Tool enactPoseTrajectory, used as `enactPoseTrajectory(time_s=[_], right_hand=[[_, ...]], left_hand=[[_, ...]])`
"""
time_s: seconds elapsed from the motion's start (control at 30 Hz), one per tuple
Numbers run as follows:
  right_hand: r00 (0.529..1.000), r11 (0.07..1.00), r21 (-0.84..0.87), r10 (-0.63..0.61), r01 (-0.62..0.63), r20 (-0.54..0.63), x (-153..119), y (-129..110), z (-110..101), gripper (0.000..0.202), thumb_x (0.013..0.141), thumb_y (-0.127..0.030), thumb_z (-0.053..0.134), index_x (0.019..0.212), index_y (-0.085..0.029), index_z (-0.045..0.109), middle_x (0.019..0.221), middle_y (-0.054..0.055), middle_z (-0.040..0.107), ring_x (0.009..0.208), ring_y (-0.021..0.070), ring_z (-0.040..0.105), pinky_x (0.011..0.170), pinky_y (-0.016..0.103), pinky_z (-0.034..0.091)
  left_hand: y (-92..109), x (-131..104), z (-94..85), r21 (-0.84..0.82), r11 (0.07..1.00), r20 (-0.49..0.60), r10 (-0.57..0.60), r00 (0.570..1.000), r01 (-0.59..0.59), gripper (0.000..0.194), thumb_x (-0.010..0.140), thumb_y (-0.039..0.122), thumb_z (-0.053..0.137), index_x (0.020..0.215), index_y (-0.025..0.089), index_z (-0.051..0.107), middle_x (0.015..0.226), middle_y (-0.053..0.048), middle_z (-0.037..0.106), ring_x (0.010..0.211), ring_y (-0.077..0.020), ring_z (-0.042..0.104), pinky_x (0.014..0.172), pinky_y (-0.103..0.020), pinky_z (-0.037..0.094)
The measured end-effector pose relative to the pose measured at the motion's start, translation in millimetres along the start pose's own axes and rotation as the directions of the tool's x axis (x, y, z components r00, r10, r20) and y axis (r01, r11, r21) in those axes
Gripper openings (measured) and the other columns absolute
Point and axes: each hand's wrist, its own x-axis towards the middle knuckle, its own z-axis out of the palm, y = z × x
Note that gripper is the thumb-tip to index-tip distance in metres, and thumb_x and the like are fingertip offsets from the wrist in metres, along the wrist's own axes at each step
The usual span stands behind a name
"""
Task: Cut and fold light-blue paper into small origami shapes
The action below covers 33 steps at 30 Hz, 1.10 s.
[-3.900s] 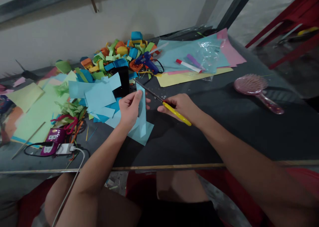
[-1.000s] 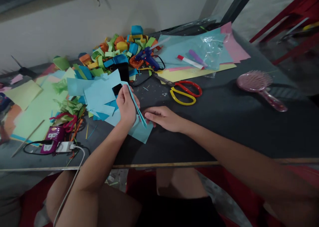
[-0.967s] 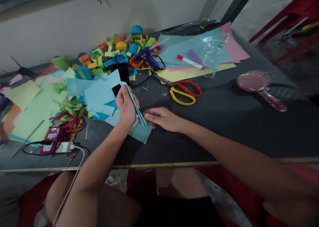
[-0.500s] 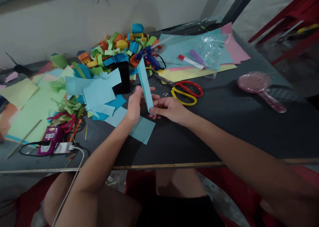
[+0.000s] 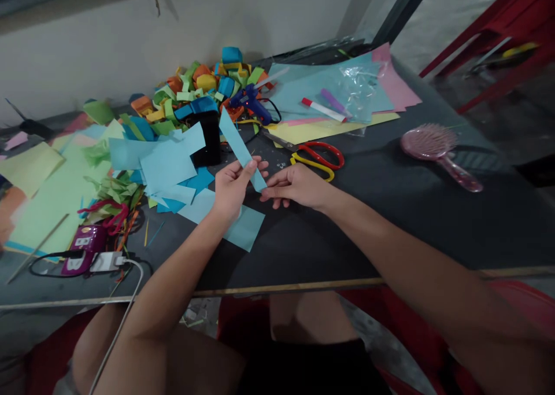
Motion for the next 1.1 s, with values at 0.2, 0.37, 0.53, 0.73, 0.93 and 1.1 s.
enactPoseTrajectory(time_s=[0.2,0.37,0.53,0.73,0.93,1.1], right_hand=[[0.999,0.999,0.036,0.023,-0.024,0.039,-0.2,-4.1,-4.4,0.029,0.063,-0.038,0.086,0.078,-0.015,0.078,0.080,0.009,0.078,0.050,0.0103,0.065,0.041,0.018,0.045],[0.999,0.998,0.060,0.030,-0.033,0.044,1.4,-1.5,-7.4,0.030,0.065,-0.040,0.085,0.076,-0.014,0.077,0.081,0.011,0.078,0.051,0.0102,0.066,0.041,0.017,0.045],[0.998,0.998,0.064,-0.033,0.029,0.056,1.3,-0.9,-6.8,0.028,0.068,-0.038,0.082,0.079,-0.013,0.075,0.078,0.009,0.078,0.055,0.0110,0.067,0.043,0.017,0.046],[0.996,0.979,0.192,-0.052,0.064,-0.069,4.0,-2.6,-4.7,0.033,0.072,-0.034,0.077,0.100,-0.015,0.074,0.075,0.006,0.076,0.058,0.0126,0.068,0.045,0.018,0.049],[0.981,0.976,0.145,-0.141,0.160,-0.132,0.6,-6.2,-0.3,0.036,0.067,-0.046,0.082,0.083,-0.016,0.073,0.078,0.007,0.075,0.063,0.0144,0.068,0.044,0.019,0.050],[0.962,0.981,0.069,-0.159,0.179,-0.223,0.1,-4.5,-1.0,0.037,0.063,-0.048,0.085,0.075,-0.015,0.073,0.071,0.007,0.074,0.064,0.0146,0.069,0.049,0.020,0.052]], left_hand=[[1.6,1.3,-2.7,-0.028,0.999,-0.057,0.027,0.998,-0.029,0.034,0.072,0.042,0.082,0.094,0.017,0.074,0.091,-0.007,0.078,0.080,-0.0190,0.075,0.068,-0.027,0.060],[-0.4,3.4,-3.7,0.011,1.000,-0.114,0.014,0.993,-0.013,0.034,0.074,0.041,0.081,0.095,0.016,0.074,0.091,-0.008,0.077,0.081,-0.0196,0.075,0.062,-0.025,0.058],[1.3,4.0,-3.3,-0.012,1.000,-0.153,-0.008,0.988,0.006,0.030,0.072,0.035,0.082,0.095,0.016,0.074,0.095,-0.008,0.078,0.080,-0.0193,0.075,0.062,-0.026,0.059],[5.7,9.4,-7.0,-0.054,0.996,-0.224,0.054,0.973,-0.068,0.028,0.071,0.032,0.083,0.092,0.018,0.073,0.096,-0.007,0.078,0.081,-0.0181,0.075,0.062,-0.023,0.057],[4.2,7.4,-4.6,0.001,0.992,-0.152,0.125,0.981,-0.126,0.030,0.070,0.038,0.084,0.087,0.017,0.071,0.095,-0.008,0.077,0.085,-0.0199,0.075,0.060,-0.023,0.056],[9.3,6.2,-3.6,-0.007,0.989,-0.194,0.142,0.971,-0.146,0.034,0.068,0.043,0.084,0.087,0.017,0.071,0.089,-0.006,0.077,0.084,-0.0183,0.075,0.063,-0.023,0.058]])
